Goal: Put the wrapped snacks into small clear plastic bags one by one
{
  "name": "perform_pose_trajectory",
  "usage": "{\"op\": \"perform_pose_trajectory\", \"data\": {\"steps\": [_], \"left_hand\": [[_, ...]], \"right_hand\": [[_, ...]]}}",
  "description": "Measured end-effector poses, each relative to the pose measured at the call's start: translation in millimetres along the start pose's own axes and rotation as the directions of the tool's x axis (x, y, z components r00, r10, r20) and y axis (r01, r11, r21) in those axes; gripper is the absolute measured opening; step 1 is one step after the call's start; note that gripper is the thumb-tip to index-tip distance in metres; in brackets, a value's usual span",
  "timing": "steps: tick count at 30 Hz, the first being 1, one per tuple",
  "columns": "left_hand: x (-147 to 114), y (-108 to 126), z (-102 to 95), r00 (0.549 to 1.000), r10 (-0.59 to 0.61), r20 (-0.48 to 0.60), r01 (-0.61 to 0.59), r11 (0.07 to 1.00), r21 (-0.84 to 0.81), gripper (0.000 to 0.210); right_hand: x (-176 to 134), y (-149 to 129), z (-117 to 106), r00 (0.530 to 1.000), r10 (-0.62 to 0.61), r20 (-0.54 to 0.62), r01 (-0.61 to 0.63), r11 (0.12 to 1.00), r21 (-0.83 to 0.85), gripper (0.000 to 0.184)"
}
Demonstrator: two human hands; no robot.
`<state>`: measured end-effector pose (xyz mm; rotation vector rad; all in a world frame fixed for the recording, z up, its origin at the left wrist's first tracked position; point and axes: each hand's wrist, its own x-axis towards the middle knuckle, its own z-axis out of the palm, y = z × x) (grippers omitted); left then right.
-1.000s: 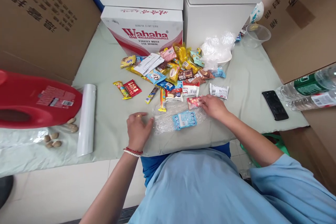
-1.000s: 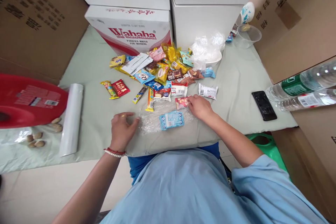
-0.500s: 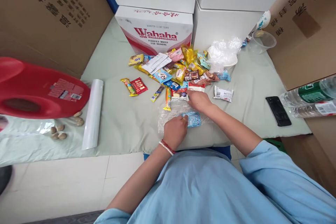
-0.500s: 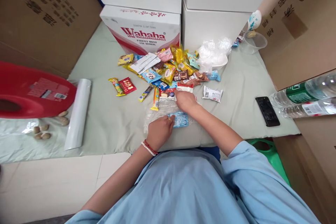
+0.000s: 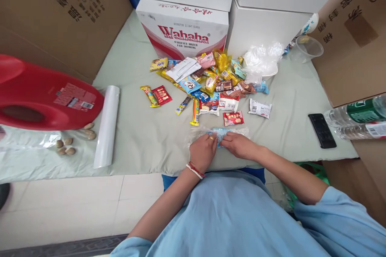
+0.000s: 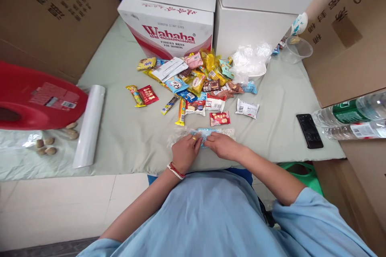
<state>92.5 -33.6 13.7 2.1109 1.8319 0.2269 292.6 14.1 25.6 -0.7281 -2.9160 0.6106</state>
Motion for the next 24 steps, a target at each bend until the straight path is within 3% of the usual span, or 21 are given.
{"op": "perform_pose_trajectory", "data": {"steps": [3, 6, 8, 11, 13, 16, 19, 21, 24], "left_hand": [[-6.6, -10.2, 10.1, 0.989, -0.010, -0.150, 0.000, 0.998, -0.062, 0.035], [-10.3, -18.2, 15.1, 0.981, -0.037, -0.190, 0.018, 0.995, -0.100, 0.036], [-10.4, -20.1, 15.6, 0.982, -0.051, -0.184, 0.030, 0.993, -0.114, 0.036], [-8.4, -18.3, 14.8, 0.983, -0.072, -0.170, 0.046, 0.988, -0.150, 0.034], [-7.0, -16.6, 14.0, 0.981, -0.107, -0.159, 0.075, 0.978, -0.194, 0.032], [-7.6, -19.9, 11.0, 0.977, -0.167, -0.135, 0.108, 0.926, -0.362, 0.031], [-10.7, -37.1, 2.3, 0.975, -0.201, -0.095, 0.093, 0.759, -0.644, 0.030], [-10.4, -55.0, -7.4, 0.961, -0.258, -0.098, 0.104, 0.669, -0.736, 0.028], [0.1, -79.1, -24.1, 0.859, -0.467, -0.208, 0.152, 0.621, -0.769, 0.033]], "right_hand": [[-7.1, -2.4, 21.8, 0.990, 0.076, -0.121, -0.062, 0.991, 0.117, 0.018], [-11.9, -4.8, 33.2, 0.955, 0.189, -0.228, -0.122, 0.953, 0.277, 0.009], [-14.0, -5.2, 37.6, 0.926, 0.279, -0.254, -0.166, 0.906, 0.390, 0.024], [-14.2, -2.7, 38.2, 0.921, 0.327, -0.212, -0.188, 0.849, 0.495, 0.065], [-11.9, 0.2, 34.4, 0.950, 0.265, -0.163, -0.162, 0.868, 0.470, 0.071], [-7.1, 2.3, 27.4, 0.983, 0.150, -0.102, -0.105, 0.931, 0.350, 0.053], [-3.8, -0.9, 25.2, 0.993, 0.103, -0.056, -0.089, 0.975, 0.203, 0.045], [-3.1, -4.7, 26.8, 0.994, 0.104, -0.028, -0.100, 0.988, 0.115, 0.048], [-3.3, -9.1, 30.5, 0.991, 0.130, 0.021, -0.130, 0.991, 0.019, 0.057]]}}
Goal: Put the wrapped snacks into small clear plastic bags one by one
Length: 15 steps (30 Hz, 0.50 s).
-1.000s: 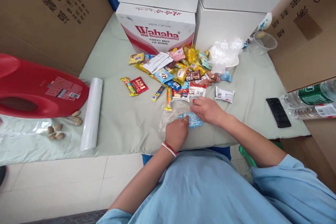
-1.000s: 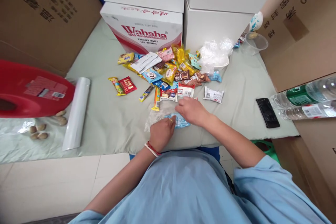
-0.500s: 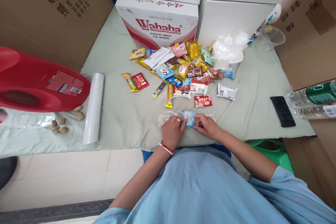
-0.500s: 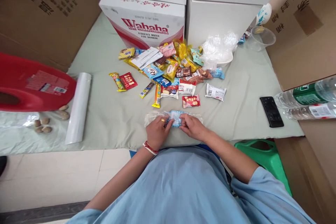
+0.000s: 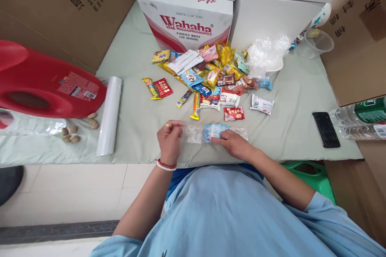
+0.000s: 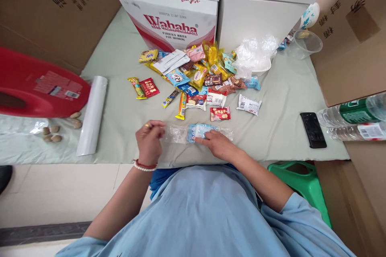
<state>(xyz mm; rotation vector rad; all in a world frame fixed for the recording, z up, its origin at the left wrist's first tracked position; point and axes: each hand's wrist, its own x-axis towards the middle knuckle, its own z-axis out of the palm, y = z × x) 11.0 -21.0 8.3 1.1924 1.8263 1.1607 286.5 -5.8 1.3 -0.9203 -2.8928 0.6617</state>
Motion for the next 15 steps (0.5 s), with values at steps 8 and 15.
{"op": "perform_pose_trajectory", "data": {"steps": [8, 15], "left_hand": [[1.6, 25.6, 12.8, 0.960, 0.108, 0.260, -0.249, 0.759, 0.601, 0.023], [-22.2, 44.7, 13.5, 0.896, -0.028, 0.442, -0.107, 0.955, 0.276, 0.014]], "right_hand": [[-0.9, -3.1, 1.4, 0.999, 0.046, 0.028, -0.045, 0.999, -0.024, 0.054], [2.6, -9.1, -2.0, 0.998, 0.066, 0.005, -0.066, 0.998, 0.024, 0.051]]}}
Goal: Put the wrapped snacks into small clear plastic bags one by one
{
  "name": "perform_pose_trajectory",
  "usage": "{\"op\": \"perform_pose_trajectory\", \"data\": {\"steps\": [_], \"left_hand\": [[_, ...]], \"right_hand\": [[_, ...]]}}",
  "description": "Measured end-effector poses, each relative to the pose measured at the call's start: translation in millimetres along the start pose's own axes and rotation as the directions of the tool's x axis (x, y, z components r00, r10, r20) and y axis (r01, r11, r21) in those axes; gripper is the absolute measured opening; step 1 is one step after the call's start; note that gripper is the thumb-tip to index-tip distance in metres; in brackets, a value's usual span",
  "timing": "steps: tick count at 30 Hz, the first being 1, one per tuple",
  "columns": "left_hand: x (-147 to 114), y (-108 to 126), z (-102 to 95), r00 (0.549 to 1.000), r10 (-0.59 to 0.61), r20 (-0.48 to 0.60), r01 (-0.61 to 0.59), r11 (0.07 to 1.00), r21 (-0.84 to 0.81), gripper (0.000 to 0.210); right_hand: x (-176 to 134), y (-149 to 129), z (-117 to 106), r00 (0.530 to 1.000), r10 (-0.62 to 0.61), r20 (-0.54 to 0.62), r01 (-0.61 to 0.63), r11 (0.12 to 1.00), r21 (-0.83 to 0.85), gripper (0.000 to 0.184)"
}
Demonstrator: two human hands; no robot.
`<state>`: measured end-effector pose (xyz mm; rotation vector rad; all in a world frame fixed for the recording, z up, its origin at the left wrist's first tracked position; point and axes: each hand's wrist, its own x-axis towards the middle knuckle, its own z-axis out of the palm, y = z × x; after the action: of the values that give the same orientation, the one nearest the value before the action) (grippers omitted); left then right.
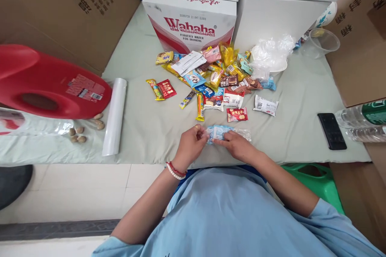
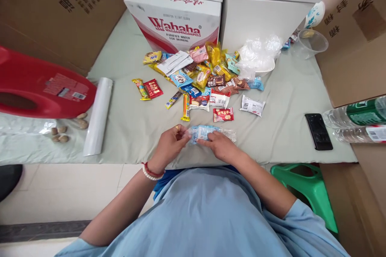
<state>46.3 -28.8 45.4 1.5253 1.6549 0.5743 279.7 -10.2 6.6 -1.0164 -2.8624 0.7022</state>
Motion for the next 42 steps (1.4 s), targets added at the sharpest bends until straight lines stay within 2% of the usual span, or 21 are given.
{"op": "perform_pose_trajectory", "data": {"steps": [2, 5, 7, 8, 10, 11, 12, 14, 16, 20, 23, 25, 27, 29, 30, 32, 33, 35, 37, 40, 42], "left_hand": [[3.5, 6.6, 13.6, 0.994, 0.098, 0.042, -0.094, 0.992, -0.087, 0.020], [6.7, 11.8, 39.6, 0.960, 0.261, 0.099, -0.268, 0.962, 0.061, 0.031], [4.6, 11.2, 53.2, 0.936, 0.330, 0.123, -0.348, 0.919, 0.183, 0.039], [2.6, 10.2, 57.9, 0.927, 0.350, 0.132, -0.372, 0.898, 0.235, 0.042], [-1.9, 7.6, 62.9, 0.920, 0.362, 0.150, -0.391, 0.863, 0.320, 0.044], [-3.7, 6.2, 63.7, 0.920, 0.360, 0.153, -0.391, 0.852, 0.348, 0.044], [-4.9, 4.9, 63.6, 0.921, 0.359, 0.150, -0.389, 0.847, 0.363, 0.045], [-6.0, 2.2, 61.9, 0.921, 0.365, 0.136, -0.390, 0.850, 0.354, 0.047], [-6.3, 0.2, 60.3, 0.919, 0.373, 0.130, -0.394, 0.849, 0.352, 0.044], [-9.4, 1.9, 62.9, 0.906, 0.394, 0.153, -0.416, 0.768, 0.487, 0.039], [-12.3, 5.3, 66.9, 0.899, 0.411, 0.150, -0.425, 0.738, 0.524, 0.038], [-13.0, 3.4, 65.2, 0.899, 0.419, 0.129, -0.427, 0.772, 0.472, 0.034], [-13.3, -3.7, 57.6, 0.878, 0.469, 0.097, -0.472, 0.813, 0.339, 0.030], [-14.0, -14.4, 46.4, 0.870, 0.490, -0.049, -0.471, 0.857, 0.208, 0.028], [-14.3, -19.8, 40.7, 0.880, 0.447, -0.159, -0.420, 0.890, 0.177, 0.025], [-13.5, -27.9, 32.5, 0.898, 0.274, -0.343, -0.218, 0.957, 0.193, 0.024], [-12.2, -30.0, 30.6, 0.905, 0.200, -0.375, -0.117, 0.965, 0.233, 0.027], [-7.8, -30.1, 31.2, 0.936, 0.140, -0.324, -0.024, 0.941, 0.338, 0.032], [-2.8, -26.2, 35.2, 0.954, 0.143, -0.262, -0.029, 0.918, 0.395, 0.028], [-0.4, -17.3, 40.2, 0.925, 0.197, -0.326, -0.096, 0.949, 0.301, 0.017], [-4.8, -11.0, 41.0, 0.872, 0.297, -0.389, -0.240, 0.952, 0.189, 0.010]], "right_hand": [[-1.7, -2.9, -4.0, 1.000, 0.008, 0.000, -0.008, 1.000, 0.021, 0.045], [-13.3, -2.8, -16.7, 0.999, -0.026, -0.035, 0.032, 0.983, 0.179, 0.038], [-25.1, 2.0, -27.4, 0.989, 0.046, -0.142, 0.001, 0.949, 0.314, 0.037], [-30.8, 5.7, -31.9, 0.964, 0.155, -0.218, -0.071, 0.934, 0.351, 0.037], [-39.2, 13.8, -36.9, 0.839, 0.420, -0.344, -0.303, 0.888, 0.346, 0.034], [-41.7, 17.4, -37.1, 0.771, 0.517, -0.373, -0.421, 0.852, 0.310, 0.033], [-43.3, 20.3, -36.0, 0.731, 0.571, -0.374, -0.509, 0.821, 0.258, 0.034], [-44.5, 22.5, -32.6, 0.746, 0.587, -0.314, -0.569, 0.807, 0.158, 0.029], [-43.7, 19.1, -32.2, 0.773, 0.568, -0.283, -0.555, 0.821, 0.134, 0.016], [-26.9, -2.4, -44.8, 0.767, 0.589, -0.253, -0.527, 0.804, 0.275, 0.016], [5.4, -19.3, -49.3, 0.811, 0.563, -0.157, -0.495, 0.804, 0.329, 0.015], [29.1, -24.1, -44.4, 0.828, 0.551, -0.100, -0.504, 0.811, 0.297, 0.011], [46.2, -23.5, -36.1, 0.827, 0.559, -0.055, -0.534, 0.813, 0.234, 0.009], [53.4, -20.8, -28.1, 0.838, 0.544, -0.050, -0.528, 0.829, 0.183, 0.009], [53.8, -19.9, -25.1, 0.849, 0.526, -0.060, -0.510, 0.843, 0.170, 0.010], [50.8, -20.3, -21.0, 0.866, 0.494, -0.084, -0.477, 0.864, 0.160, 0.012], [48.7, -21.8, -19.7, 0.868, 0.488, -0.092, -0.471, 0.868, 0.158, 0.014], [44.8, -26.7, -17.7, 0.864, 0.493, -0.100, -0.475, 0.865, 0.164, 0.017], [41.8, -33.1, -16.5, 0.855, 0.505, -0.116, -0.476, 0.854, 0.208, 0.021], [35.1, -43.2, -17.2, 0.825, 0.540, -0.163, -0.441, 0.797, 0.413, 0.024], [27.7, -50.0, -20.5, 0.785, 0.605, -0.132, -0.379, 0.638, 0.670, 0.030]]}}
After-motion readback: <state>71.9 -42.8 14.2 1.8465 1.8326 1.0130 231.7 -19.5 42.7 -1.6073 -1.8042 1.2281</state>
